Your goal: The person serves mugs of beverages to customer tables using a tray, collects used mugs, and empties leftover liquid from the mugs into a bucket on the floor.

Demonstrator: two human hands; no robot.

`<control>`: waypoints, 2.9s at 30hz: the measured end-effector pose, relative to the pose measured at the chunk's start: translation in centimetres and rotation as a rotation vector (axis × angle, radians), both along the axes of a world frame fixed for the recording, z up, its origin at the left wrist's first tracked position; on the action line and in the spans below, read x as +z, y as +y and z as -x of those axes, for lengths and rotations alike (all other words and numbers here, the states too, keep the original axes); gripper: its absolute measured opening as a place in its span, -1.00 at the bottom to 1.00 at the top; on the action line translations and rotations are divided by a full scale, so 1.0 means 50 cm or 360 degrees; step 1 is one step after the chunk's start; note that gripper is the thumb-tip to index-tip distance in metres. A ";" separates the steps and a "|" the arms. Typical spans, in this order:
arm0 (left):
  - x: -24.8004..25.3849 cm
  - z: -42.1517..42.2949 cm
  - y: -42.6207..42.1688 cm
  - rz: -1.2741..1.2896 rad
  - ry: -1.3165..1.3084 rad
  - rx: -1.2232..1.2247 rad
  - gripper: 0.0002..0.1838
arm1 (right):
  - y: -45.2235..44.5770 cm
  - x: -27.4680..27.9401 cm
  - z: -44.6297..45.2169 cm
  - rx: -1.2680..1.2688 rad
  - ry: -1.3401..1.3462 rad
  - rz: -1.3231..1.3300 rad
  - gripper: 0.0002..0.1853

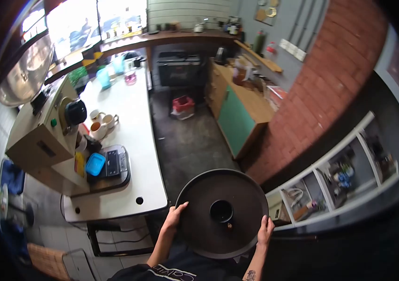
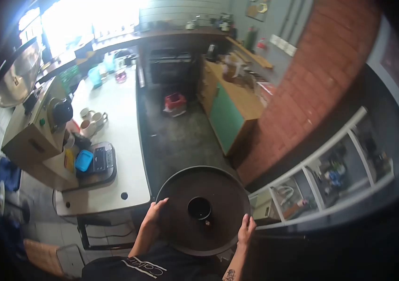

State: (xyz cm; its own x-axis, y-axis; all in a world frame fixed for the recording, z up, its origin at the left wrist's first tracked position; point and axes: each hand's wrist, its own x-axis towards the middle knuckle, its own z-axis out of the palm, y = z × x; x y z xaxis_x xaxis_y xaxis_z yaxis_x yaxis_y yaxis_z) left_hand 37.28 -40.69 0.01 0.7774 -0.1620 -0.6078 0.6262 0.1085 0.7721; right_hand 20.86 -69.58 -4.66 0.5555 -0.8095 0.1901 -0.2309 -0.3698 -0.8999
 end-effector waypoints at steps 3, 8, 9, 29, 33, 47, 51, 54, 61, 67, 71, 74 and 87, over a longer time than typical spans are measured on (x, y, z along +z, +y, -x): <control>-0.009 -0.050 -0.047 0.0136 0.0056 0.0262 -0.56 | -0.090 -0.026 -0.124 0.0138 -0.0029 -0.0034 -0.63; -0.007 -0.204 -0.125 0.0132 0.0044 0.0393 -0.56 | -0.207 -0.054 -0.317 0.0407 0.0373 -0.0587 -0.40; -0.027 -0.249 -0.148 0.0134 0.0035 0.0399 -0.57 | -0.229 -0.060 -0.362 0.0417 0.0354 -0.0586 -0.40; -0.178 -1.040 -0.590 0.0238 -0.0130 0.0020 -0.65 | -0.625 -0.195 -1.076 0.0016 0.0207 -0.0398 -0.74; -0.212 -1.194 -0.724 0.0187 -0.0139 0.0093 -0.69 | -0.740 -0.237 -1.243 0.0030 0.0234 -0.0270 -0.74; -0.457 -1.501 -1.046 0.0028 0.0051 -0.0301 -0.63 | -0.986 -0.288 -1.445 -0.0388 0.0763 0.0267 -0.83; -0.440 -1.537 -1.091 0.0084 0.0149 -0.0457 -0.62 | -0.993 -0.290 -1.425 -0.0495 0.0871 0.0214 -0.82; -0.472 -1.557 -1.120 0.0076 0.0185 -0.0501 -0.61 | -0.960 -0.218 -1.463 -0.0768 0.0922 0.0898 -0.68; -0.493 -1.557 -1.203 -0.0004 0.0133 -0.0456 -0.53 | -0.927 -0.241 -1.500 -0.0120 0.0223 -0.0806 -0.77; -0.449 -1.551 -1.270 -0.0097 0.0282 -0.0426 -0.47 | -0.939 -0.231 -1.528 -0.0053 0.0150 -0.1137 -0.74; -0.510 -1.560 -1.283 -0.0137 0.0187 -0.0520 -0.31 | -0.982 -0.244 -1.529 0.0129 0.0184 -0.1312 -0.72; -0.473 -1.566 -1.271 -0.0235 0.0181 -0.0696 -0.14 | -0.994 -0.250 -1.532 0.0238 0.0277 -0.1327 -0.67; -0.331 -1.507 -0.911 -0.0186 -0.0006 -0.0876 -0.36 | -0.845 -0.232 -1.656 0.0139 0.0192 -0.1396 -0.65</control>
